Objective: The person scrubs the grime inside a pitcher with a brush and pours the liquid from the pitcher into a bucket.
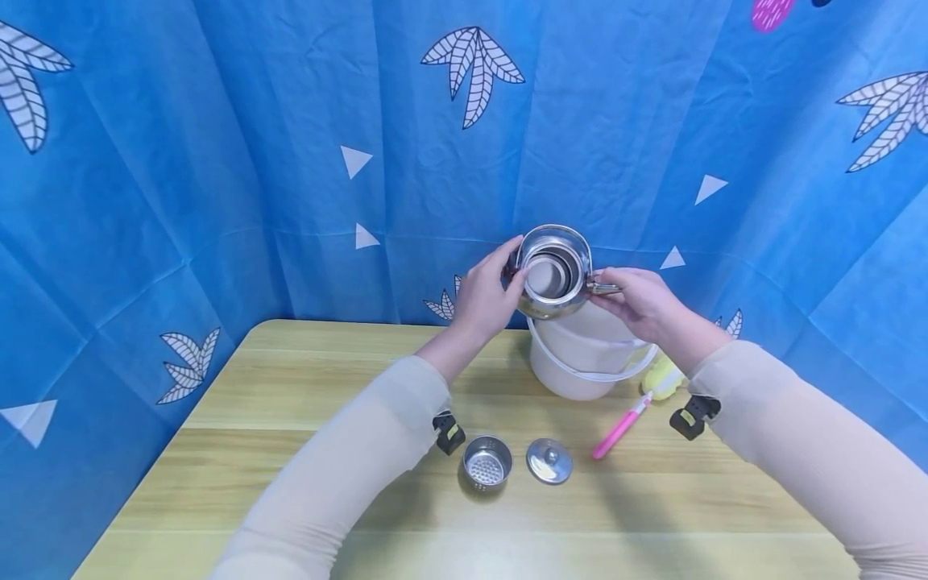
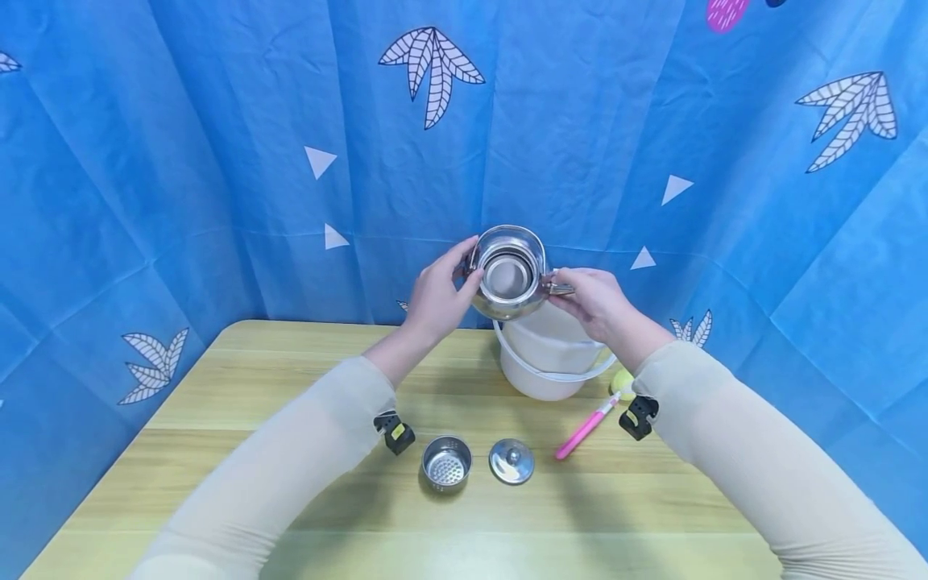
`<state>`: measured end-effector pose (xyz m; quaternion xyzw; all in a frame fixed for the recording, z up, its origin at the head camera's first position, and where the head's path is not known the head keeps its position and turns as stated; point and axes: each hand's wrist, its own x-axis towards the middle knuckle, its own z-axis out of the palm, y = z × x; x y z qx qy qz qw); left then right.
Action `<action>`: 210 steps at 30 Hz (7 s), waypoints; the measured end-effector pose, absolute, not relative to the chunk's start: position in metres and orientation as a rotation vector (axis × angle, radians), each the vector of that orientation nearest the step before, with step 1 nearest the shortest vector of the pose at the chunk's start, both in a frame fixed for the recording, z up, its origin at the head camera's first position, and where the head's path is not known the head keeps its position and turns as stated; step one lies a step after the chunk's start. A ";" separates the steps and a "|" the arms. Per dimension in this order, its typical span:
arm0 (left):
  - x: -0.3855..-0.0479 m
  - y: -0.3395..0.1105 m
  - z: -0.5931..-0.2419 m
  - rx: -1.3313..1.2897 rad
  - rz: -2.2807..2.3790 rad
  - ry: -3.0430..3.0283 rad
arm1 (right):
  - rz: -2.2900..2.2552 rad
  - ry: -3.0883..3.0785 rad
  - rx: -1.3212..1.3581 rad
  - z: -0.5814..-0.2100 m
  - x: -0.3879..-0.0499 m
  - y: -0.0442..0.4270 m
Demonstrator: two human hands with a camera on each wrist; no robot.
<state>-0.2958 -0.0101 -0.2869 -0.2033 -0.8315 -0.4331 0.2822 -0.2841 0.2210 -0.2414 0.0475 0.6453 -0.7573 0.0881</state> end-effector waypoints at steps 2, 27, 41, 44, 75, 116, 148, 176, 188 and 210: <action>-0.297 -0.008 -0.287 -0.553 -1.165 -2.227 | -2.277 1.909 0.134 -0.242 -0.284 0.224; -0.306 0.011 -0.304 -0.596 -1.182 -2.198 | -2.400 2.012 0.008 -0.262 -0.283 0.243; -0.310 0.027 -0.308 -0.535 -1.254 -2.123 | -2.517 2.086 -0.120 -0.267 -0.282 0.247; -0.311 0.029 -0.308 -0.524 -1.260 -2.120 | -2.515 2.128 -0.133 -0.269 -0.281 0.248; -0.316 0.039 -0.324 -0.582 -1.109 -2.063 | -2.474 2.659 -0.213 -0.306 -0.285 0.256; -0.315 0.042 -0.336 -0.638 -1.097 -2.059 | -2.344 2.948 -0.685 -0.312 -0.274 0.256; -0.317 0.042 -0.335 -0.651 -1.042 -2.111 | -2.037 3.317 -1.017 -0.297 -0.256 0.244; -0.315 0.045 -0.338 -0.637 -1.064 -2.167 | -1.819 3.480 -1.137 -0.301 -0.259 0.251; -0.318 0.045 -0.331 -0.662 -1.055 -2.146 | -1.770 3.528 -1.267 -0.292 -0.260 0.250; -0.321 0.046 -0.314 -0.684 -1.000 -2.178 | -1.591 3.618 -1.364 -0.288 -0.273 0.265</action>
